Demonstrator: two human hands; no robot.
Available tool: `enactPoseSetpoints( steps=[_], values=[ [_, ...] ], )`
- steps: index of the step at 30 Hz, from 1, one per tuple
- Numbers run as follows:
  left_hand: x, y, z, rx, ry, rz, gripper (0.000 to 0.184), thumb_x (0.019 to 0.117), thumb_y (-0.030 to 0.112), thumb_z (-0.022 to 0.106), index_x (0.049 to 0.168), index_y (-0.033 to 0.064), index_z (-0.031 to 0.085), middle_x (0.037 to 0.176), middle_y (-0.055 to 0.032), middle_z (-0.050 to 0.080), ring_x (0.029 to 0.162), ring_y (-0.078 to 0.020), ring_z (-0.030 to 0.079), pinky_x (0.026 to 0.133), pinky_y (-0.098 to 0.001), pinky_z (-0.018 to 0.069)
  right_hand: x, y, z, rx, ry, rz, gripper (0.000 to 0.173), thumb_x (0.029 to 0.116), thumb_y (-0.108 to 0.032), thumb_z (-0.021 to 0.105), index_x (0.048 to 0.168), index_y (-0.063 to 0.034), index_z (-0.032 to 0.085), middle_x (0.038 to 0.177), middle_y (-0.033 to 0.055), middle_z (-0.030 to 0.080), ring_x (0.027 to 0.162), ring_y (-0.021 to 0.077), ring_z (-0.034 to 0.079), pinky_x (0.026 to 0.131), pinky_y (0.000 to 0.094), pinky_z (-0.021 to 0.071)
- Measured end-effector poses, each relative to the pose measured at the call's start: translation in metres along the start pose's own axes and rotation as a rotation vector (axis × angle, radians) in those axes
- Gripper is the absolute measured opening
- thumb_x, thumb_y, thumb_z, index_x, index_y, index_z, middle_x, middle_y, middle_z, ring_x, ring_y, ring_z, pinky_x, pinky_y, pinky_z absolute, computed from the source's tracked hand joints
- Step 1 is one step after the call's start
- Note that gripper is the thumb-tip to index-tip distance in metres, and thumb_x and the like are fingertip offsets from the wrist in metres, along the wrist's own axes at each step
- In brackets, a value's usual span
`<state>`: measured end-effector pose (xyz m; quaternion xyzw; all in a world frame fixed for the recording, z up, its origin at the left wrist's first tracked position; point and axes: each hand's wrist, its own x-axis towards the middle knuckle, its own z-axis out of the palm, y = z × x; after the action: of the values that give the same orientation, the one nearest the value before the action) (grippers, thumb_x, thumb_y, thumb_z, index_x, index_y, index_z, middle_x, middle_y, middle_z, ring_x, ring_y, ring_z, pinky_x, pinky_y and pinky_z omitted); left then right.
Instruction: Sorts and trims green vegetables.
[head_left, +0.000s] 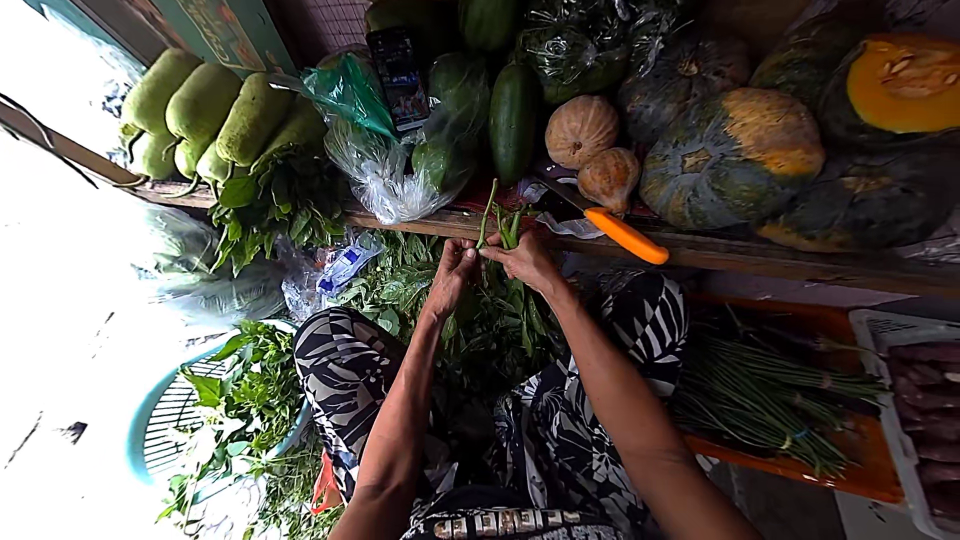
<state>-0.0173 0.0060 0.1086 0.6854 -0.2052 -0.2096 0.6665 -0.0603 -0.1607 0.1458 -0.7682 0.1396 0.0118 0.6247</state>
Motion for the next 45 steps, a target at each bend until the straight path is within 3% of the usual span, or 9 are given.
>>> enactPoseSetpoints(
  steps=[6, 11, 14, 20, 24, 28, 30, 33, 45],
  values=[
    [0.000, 0.008, -0.001, 0.131, -0.039, -0.033, 0.016, 0.1103, 0.022, 0.044, 0.105, 0.0098, 0.052, 0.066, 0.0016, 0.047, 0.051, -0.0054, 0.043, 0.051, -0.0189, 0.0396, -0.002, -0.001, -0.002, -0.401, 0.156, -0.178, 0.024, 0.1003, -0.016, 0.065, 0.113, 0.0029, 0.073, 0.107, 0.0236, 0.072, 0.105, 0.0385, 0.068, 0.096, 0.0576, 0.0491],
    [-0.003, 0.017, 0.010, 0.106, -0.041, -0.047, 0.016, 0.1103, 0.023, 0.044, 0.103, 0.0109, 0.051, 0.064, 0.0021, 0.043, 0.048, -0.0052, 0.039, 0.048, -0.0184, 0.0356, 0.001, 0.001, -0.004, -0.309, 0.360, -0.130, 0.021, 0.0970, -0.004, 0.059, 0.110, 0.0019, 0.074, 0.107, 0.0227, 0.072, 0.105, 0.0366, 0.068, 0.095, 0.0545, 0.0503],
    [-0.002, 0.014, 0.007, 0.106, -0.019, -0.071, 0.019, 0.1109, 0.025, 0.042, 0.102, 0.0113, 0.052, 0.063, 0.0034, 0.044, 0.048, -0.0043, 0.040, 0.048, -0.0183, 0.0371, 0.002, 0.000, -0.009, -0.168, 0.275, -0.088, 0.014, 0.0952, -0.006, 0.066, 0.106, -0.0014, 0.074, 0.091, 0.0108, 0.071, 0.074, 0.0148, 0.063, 0.072, 0.0346, 0.0525],
    [-0.017, 0.028, -0.021, 0.145, 0.050, -0.107, 0.021, 0.1117, 0.024, 0.039, 0.102, 0.0114, 0.053, 0.066, 0.0039, 0.044, 0.050, -0.0036, 0.039, 0.049, -0.0183, 0.0363, 0.013, 0.009, -0.039, -0.004, 0.444, -0.021, 0.022, 0.0977, -0.018, 0.069, 0.113, -0.0024, 0.071, 0.083, 0.0045, 0.071, 0.057, 0.0075, 0.055, 0.056, 0.0287, 0.0486],
    [-0.016, 0.022, -0.008, 0.044, 0.209, -0.056, 0.016, 0.1107, 0.025, 0.042, 0.111, 0.0135, 0.054, 0.076, 0.0034, 0.053, 0.058, -0.0021, 0.048, 0.055, -0.0174, 0.0426, 0.004, 0.002, -0.026, 0.153, 0.088, 0.003, 0.051, 0.0929, 0.006, 0.064, 0.143, -0.0022, 0.055, 0.121, 0.0081, 0.071, 0.053, 0.0032, 0.046, 0.046, 0.0216, 0.0381],
    [-0.009, 0.018, 0.004, 0.059, 0.231, -0.009, 0.013, 0.1076, 0.023, 0.052, 0.113, 0.0110, 0.055, 0.090, 0.0007, 0.060, 0.070, -0.0032, 0.057, 0.066, -0.0215, 0.0504, 0.002, -0.004, -0.025, 0.302, 0.058, 0.048, 0.011, 0.0902, -0.001, 0.075, 0.098, -0.0016, 0.068, 0.079, 0.0001, 0.068, 0.044, -0.0002, 0.043, 0.042, 0.0156, 0.0399],
    [-0.008, 0.018, 0.010, 0.085, 0.249, -0.005, 0.015, 0.1057, 0.023, 0.057, 0.114, 0.0100, 0.056, 0.092, -0.0008, 0.061, 0.071, -0.0050, 0.058, 0.067, -0.0236, 0.0512, 0.005, 0.000, -0.025, 0.321, 0.076, 0.047, 0.013, 0.0882, 0.003, 0.075, 0.098, -0.0020, 0.067, 0.072, -0.0006, 0.061, 0.045, 0.0020, 0.044, 0.044, 0.0167, 0.0418],
    [-0.008, 0.017, 0.023, 0.112, 0.275, 0.012, 0.018, 0.1026, 0.026, 0.063, 0.113, 0.0115, 0.058, 0.092, -0.0014, 0.061, 0.072, -0.0074, 0.057, 0.067, -0.0262, 0.0506, 0.007, 0.007, -0.023, 0.397, 0.041, -0.030, 0.059, 0.0849, 0.010, 0.072, 0.141, 0.0003, 0.056, 0.085, 0.0013, 0.052, 0.057, 0.0058, 0.047, 0.051, 0.0186, 0.0450],
    [-0.012, 0.019, 0.070, 0.262, 0.337, 0.113, 0.020, 0.1021, 0.028, 0.065, 0.108, 0.0086, 0.063, 0.094, -0.0062, 0.066, 0.076, -0.0129, 0.061, 0.069, -0.0322, 0.0517, 0.012, 0.013, -0.002, 0.468, 0.230, -0.159, 0.019, 0.0939, -0.007, 0.072, 0.111, 0.0000, 0.070, 0.095, 0.0017, 0.070, 0.071, 0.0011, 0.058, 0.063, 0.0174, 0.0489]
  ],
)
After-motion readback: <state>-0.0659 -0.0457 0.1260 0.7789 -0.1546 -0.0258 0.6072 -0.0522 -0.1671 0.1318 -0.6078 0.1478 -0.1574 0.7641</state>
